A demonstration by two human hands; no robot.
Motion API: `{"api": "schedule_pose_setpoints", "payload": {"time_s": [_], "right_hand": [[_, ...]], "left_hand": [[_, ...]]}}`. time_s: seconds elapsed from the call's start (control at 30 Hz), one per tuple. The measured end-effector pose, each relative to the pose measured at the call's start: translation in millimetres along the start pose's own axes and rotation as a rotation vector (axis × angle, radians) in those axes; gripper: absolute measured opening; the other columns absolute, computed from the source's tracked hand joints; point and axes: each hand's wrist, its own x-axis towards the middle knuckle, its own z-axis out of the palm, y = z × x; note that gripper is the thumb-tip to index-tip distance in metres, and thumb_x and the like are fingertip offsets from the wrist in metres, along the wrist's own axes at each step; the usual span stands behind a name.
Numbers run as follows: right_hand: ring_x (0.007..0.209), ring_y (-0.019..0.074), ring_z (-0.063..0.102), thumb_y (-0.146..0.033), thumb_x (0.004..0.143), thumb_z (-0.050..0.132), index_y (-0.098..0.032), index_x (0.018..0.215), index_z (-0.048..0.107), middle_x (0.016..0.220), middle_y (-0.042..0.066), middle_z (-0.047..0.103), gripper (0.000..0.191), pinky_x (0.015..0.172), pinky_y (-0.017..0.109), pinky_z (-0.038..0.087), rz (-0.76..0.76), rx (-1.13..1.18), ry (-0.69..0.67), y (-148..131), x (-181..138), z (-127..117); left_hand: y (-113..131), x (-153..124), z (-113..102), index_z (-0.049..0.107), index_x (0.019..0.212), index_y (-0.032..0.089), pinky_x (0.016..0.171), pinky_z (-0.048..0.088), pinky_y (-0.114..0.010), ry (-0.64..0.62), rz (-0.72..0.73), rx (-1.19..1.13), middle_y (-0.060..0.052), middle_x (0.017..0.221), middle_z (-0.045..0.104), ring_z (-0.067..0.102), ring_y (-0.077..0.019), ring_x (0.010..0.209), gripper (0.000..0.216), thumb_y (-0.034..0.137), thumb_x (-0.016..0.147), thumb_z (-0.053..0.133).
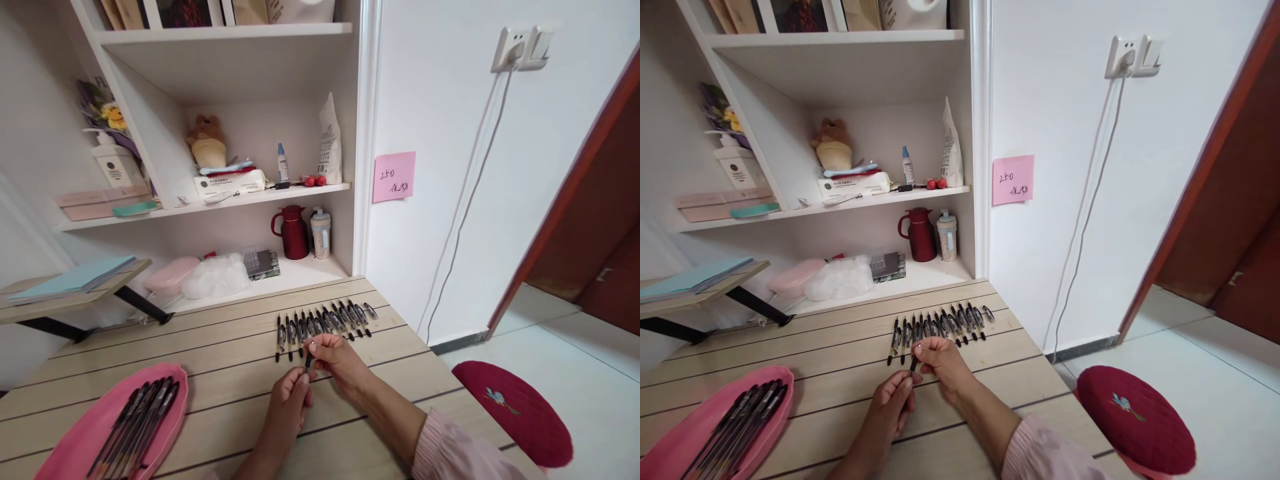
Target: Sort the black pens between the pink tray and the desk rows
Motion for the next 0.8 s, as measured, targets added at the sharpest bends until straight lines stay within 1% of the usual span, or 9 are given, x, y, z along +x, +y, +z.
{"api": "schedule_pose_setpoints", "payload": {"time_s": [0.07, 0.2, 0.33, 0.47, 0.53, 0.6, 0.67, 0.73, 0.8], "right_hand": [[0.046, 0.0060, 0.046, -0.034, 0.047, 0.078, -0.015, 0.063, 0.057, 0.057, -0.003, 0.054, 0.033, 0.046, 0.020, 0.035, -0.020, -0.034, 0.057, 1.3, 1.2, 0.3], [0.055, 0.0105, 0.053, -0.039, 0.051, 0.075, -0.016, 0.073, 0.059, 0.064, -0.001, 0.058, 0.036, 0.050, 0.023, 0.040, -0.007, 0.010, -0.044, 1.7, 1.8, 0.8], [0.046, 0.0069, 0.049, -0.035, 0.046, 0.078, -0.015, 0.063, 0.055, 0.056, -0.003, 0.055, 0.035, 0.047, 0.020, 0.036, -0.029, -0.045, 0.019, 0.5, 1.3, -0.1], [0.047, 0.0084, 0.052, -0.040, 0.056, 0.072, -0.015, 0.071, 0.057, 0.056, -0.003, 0.056, 0.033, 0.049, 0.022, 0.037, -0.009, -0.046, -0.053, -1.1, 0.9, -0.5], [0.045, 0.0082, 0.051, -0.041, 0.057, 0.071, -0.014, 0.068, 0.056, 0.055, -0.003, 0.056, 0.033, 0.048, 0.022, 0.036, -0.015, -0.078, -0.063, -0.4, 1.1, -0.6], [0.043, 0.0078, 0.051, -0.041, 0.055, 0.073, -0.014, 0.062, 0.052, 0.053, -0.004, 0.054, 0.034, 0.047, 0.021, 0.033, -0.031, -0.140, -0.027, 1.1, 1.3, -1.1], [0.044, 0.0085, 0.052, -0.042, 0.056, 0.071, -0.015, 0.061, 0.051, 0.052, -0.004, 0.054, 0.035, 0.047, 0.021, 0.032, -0.038, -0.229, -0.021, 0.2, 1.6, -2.6], [0.050, 0.0106, 0.055, -0.045, 0.064, 0.064, -0.015, 0.069, 0.054, 0.057, -0.002, 0.058, 0.033, 0.049, 0.022, 0.036, -0.054, -0.383, -0.065, -7.6, 2.8, -6.7], [0.061, 0.0127, 0.058, -0.043, 0.073, 0.055, -0.016, 0.082, 0.058, 0.069, 0.002, 0.063, 0.029, 0.055, 0.023, 0.040, -0.109, -0.673, -0.054, -24.7, 6.3, -15.7]], "left_hand": [[-1.4, 1.2, -0.9, 0.055, 0.077, 0.016, 0.030, 0.014, -0.015, -0.005, 0.007, 0.018, 0.007, 0.049, 0.043, 0.025, -0.0020, 0.031, 0.035, 0.049, 0.065, 0.057], [-5.3, 4.4, -2.9, 0.055, 0.077, 0.016, 0.029, 0.020, -0.014, 0.000, 0.025, 0.037, 0.007, 0.050, 0.045, 0.029, -0.0026, 0.031, 0.034, 0.048, 0.067, 0.056], [-6.6, 4.5, -2.3, 0.057, 0.078, 0.015, 0.029, 0.024, -0.015, 0.017, 0.057, 0.056, 0.006, 0.051, 0.046, 0.032, -0.0033, 0.032, 0.034, 0.047, 0.067, 0.056], [-3.8, 1.7, -1.6, 0.059, 0.080, 0.014, 0.029, 0.023, -0.015, 0.017, 0.052, 0.058, 0.006, 0.051, 0.045, 0.032, -0.0031, 0.032, 0.035, 0.046, 0.067, 0.057], [-2.4, 0.4, -1.7, 0.059, 0.083, 0.014, 0.030, 0.021, -0.014, 0.021, 0.039, 0.064, 0.006, 0.051, 0.046, 0.031, -0.0026, 0.032, 0.034, 0.045, 0.068, 0.057], [-1.8, -0.1, -2.1, 0.060, 0.084, 0.014, 0.030, 0.019, -0.014, 0.020, 0.024, 0.074, 0.006, 0.051, 0.046, 0.030, -0.0023, 0.032, 0.035, 0.044, 0.067, 0.057], [-1.6, 0.0, -2.5, 0.061, 0.086, 0.014, 0.030, 0.019, -0.014, 0.018, 0.013, 0.072, 0.006, 0.051, 0.046, 0.031, -0.0023, 0.032, 0.036, 0.044, 0.066, 0.058], [-1.3, 0.2, -3.0, 0.061, 0.088, 0.013, 0.030, 0.019, -0.014, 0.020, 0.008, 0.055, 0.006, 0.051, 0.046, 0.030, -0.0024, 0.032, 0.039, 0.045, 0.066, 0.058], [-0.2, -0.2, -3.4, 0.060, 0.092, 0.013, 0.030, 0.019, -0.014, 0.033, 0.002, 0.022, 0.006, 0.051, 0.046, 0.030, -0.0023, 0.033, 0.041, 0.045, 0.066, 0.058]]}}
